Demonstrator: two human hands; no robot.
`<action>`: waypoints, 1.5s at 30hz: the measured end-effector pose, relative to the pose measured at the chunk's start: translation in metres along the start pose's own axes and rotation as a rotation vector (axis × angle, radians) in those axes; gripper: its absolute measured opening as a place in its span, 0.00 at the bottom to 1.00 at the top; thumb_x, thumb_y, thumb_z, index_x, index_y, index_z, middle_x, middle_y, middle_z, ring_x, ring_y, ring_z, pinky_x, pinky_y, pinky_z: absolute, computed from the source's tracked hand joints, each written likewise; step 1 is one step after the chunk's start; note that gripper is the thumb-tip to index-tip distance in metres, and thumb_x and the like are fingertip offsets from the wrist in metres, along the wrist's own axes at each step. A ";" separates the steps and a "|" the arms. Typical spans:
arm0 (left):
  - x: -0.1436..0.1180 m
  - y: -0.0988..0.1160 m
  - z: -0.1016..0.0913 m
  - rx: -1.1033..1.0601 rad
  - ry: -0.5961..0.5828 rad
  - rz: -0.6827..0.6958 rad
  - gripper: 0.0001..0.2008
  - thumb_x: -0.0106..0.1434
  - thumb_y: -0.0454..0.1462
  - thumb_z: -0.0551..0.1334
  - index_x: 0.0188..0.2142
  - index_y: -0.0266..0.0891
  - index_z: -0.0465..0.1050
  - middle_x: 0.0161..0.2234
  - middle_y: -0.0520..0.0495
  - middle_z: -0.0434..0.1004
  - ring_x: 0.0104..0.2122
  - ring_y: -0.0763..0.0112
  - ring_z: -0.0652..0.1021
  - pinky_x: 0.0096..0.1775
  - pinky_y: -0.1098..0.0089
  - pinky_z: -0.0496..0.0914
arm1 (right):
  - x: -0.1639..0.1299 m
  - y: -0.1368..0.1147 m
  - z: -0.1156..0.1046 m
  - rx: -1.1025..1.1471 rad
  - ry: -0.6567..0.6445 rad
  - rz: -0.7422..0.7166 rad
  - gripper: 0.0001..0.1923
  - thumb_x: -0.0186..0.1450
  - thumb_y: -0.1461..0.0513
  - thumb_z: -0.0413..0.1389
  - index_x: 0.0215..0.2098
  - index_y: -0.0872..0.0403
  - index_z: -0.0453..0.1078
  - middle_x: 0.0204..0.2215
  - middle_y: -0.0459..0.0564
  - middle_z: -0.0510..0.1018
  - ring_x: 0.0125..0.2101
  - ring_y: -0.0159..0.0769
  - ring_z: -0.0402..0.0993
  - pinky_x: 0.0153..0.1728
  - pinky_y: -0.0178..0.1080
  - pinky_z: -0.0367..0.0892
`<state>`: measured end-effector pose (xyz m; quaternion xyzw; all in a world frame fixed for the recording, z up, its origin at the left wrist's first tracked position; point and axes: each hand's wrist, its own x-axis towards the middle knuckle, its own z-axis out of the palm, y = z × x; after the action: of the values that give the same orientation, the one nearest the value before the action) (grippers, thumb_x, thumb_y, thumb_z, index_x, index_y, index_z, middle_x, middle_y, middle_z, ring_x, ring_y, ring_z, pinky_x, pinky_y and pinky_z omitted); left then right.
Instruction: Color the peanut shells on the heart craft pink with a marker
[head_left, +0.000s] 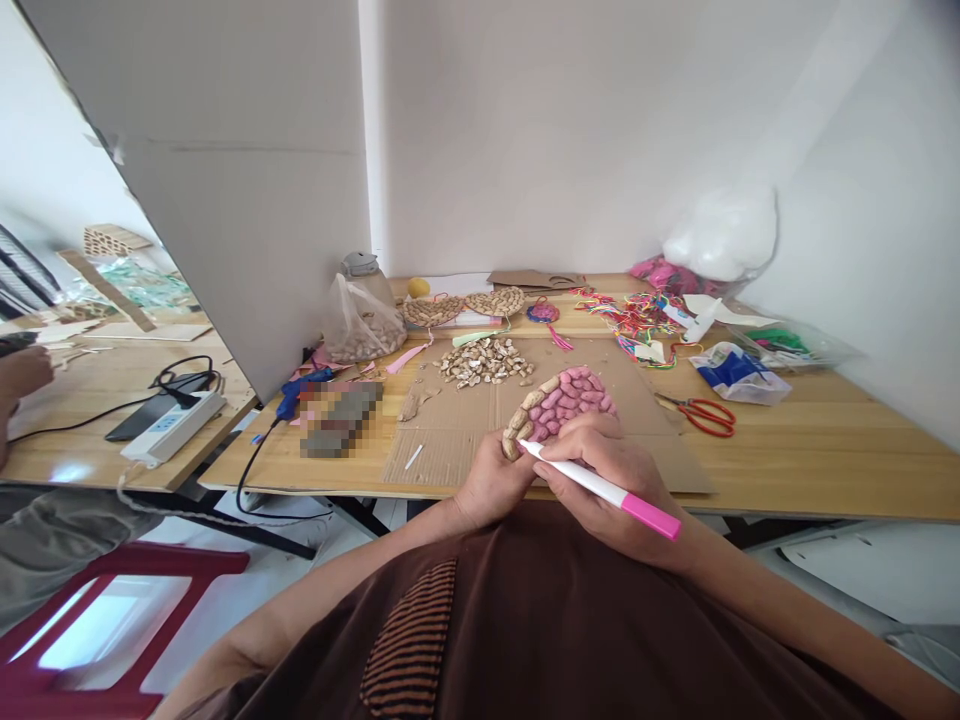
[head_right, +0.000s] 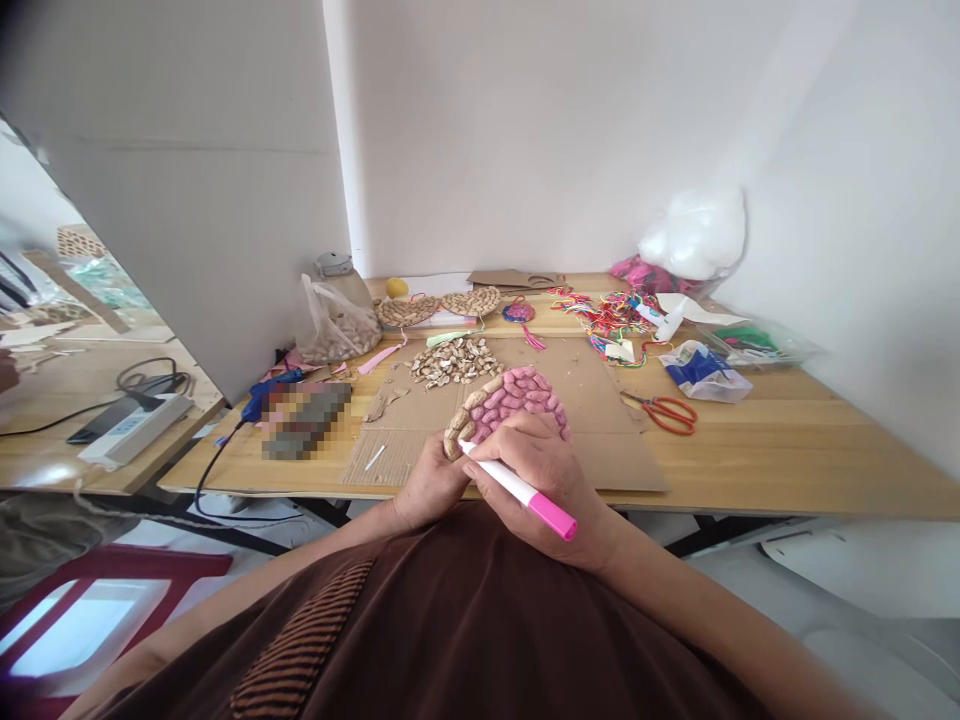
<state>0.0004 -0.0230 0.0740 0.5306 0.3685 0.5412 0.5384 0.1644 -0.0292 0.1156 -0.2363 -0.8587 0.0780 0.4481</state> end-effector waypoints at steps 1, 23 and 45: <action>0.000 -0.001 0.000 0.001 -0.001 0.004 0.19 0.55 0.50 0.73 0.34 0.36 0.79 0.32 0.47 0.81 0.34 0.64 0.77 0.39 0.67 0.70 | 0.000 0.000 0.000 -0.002 -0.005 -0.006 0.06 0.67 0.66 0.61 0.37 0.50 0.70 0.32 0.47 0.79 0.37 0.37 0.76 0.38 0.41 0.71; -0.002 0.005 0.002 0.001 0.039 -0.057 0.18 0.52 0.49 0.74 0.29 0.37 0.74 0.27 0.50 0.76 0.29 0.69 0.73 0.35 0.69 0.70 | 0.000 0.004 0.001 -0.107 0.097 -0.031 0.07 0.65 0.67 0.62 0.38 0.48 0.71 0.31 0.47 0.80 0.36 0.40 0.77 0.40 0.44 0.71; 0.000 -0.003 -0.001 0.002 0.053 -0.007 0.17 0.51 0.46 0.75 0.30 0.37 0.74 0.28 0.51 0.75 0.30 0.69 0.71 0.36 0.70 0.69 | 0.001 0.003 0.003 -0.174 0.037 -0.108 0.08 0.65 0.67 0.62 0.37 0.48 0.70 0.31 0.45 0.81 0.36 0.38 0.78 0.43 0.44 0.67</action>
<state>0.0003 -0.0226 0.0712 0.5154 0.3851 0.5526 0.5298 0.1621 -0.0256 0.1138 -0.2289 -0.8653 -0.0256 0.4453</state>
